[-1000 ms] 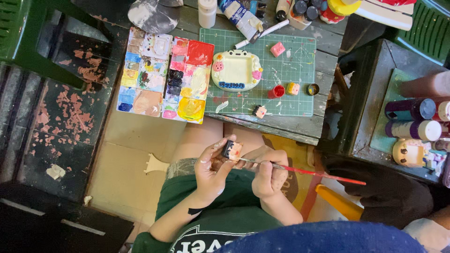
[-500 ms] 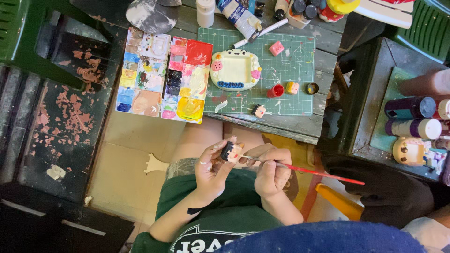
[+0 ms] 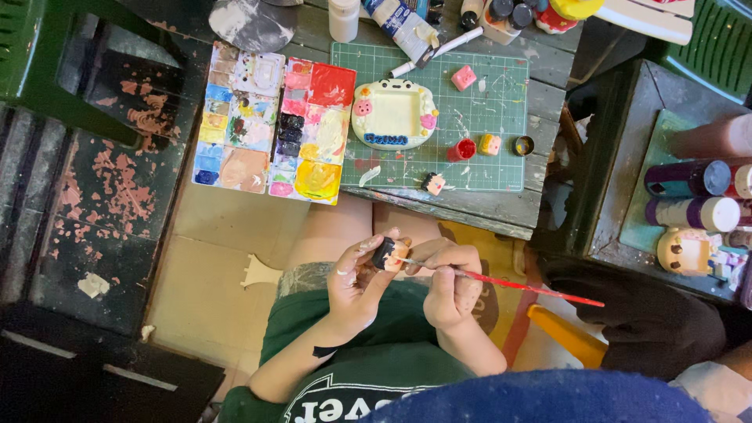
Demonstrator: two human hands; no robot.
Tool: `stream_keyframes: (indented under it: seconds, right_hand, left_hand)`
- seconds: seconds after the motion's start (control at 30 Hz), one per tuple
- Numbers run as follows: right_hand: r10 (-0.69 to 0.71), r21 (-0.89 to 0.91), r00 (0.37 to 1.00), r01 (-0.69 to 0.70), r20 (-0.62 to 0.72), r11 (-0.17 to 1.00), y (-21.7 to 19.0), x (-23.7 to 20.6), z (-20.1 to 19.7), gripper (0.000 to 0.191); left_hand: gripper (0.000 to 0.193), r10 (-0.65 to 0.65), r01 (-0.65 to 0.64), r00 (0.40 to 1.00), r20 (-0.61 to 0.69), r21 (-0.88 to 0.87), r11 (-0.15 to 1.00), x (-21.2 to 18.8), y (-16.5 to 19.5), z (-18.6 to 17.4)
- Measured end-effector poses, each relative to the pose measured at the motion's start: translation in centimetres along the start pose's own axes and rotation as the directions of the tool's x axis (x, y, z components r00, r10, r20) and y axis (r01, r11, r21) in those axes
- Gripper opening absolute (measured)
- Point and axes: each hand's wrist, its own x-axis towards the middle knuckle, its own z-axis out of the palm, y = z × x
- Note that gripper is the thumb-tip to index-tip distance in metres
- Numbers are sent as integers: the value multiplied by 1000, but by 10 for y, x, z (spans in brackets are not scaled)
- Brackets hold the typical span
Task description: The person paints small clay figurines at a work table, dipping a paintbrush in water and applying paint from a palette to a figurine held in one hand. They then use a white marker to add details to the figurine's face and return to brush painting.
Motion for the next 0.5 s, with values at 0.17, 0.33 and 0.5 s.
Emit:
stream_keyframes:
  seconds: [0.17,0.33,0.5]
  right_hand:
    - [26,4,1000,-26,-5,1000,0,-2,0,11]
    - [21,28,998,-19,-67,999,1,-1,-1,10]
    - [24,3,999,-24,-21,1000,0,-3,-3,9]
  left_hand:
    - [47,4,-4,1000,8,-2,1000,0,-1,-1]
    - [46,-7,7,1000,-1,19,1000,0,-1,0]
    - [45,9,-8,1000,14,-14,1000,0,0,0]
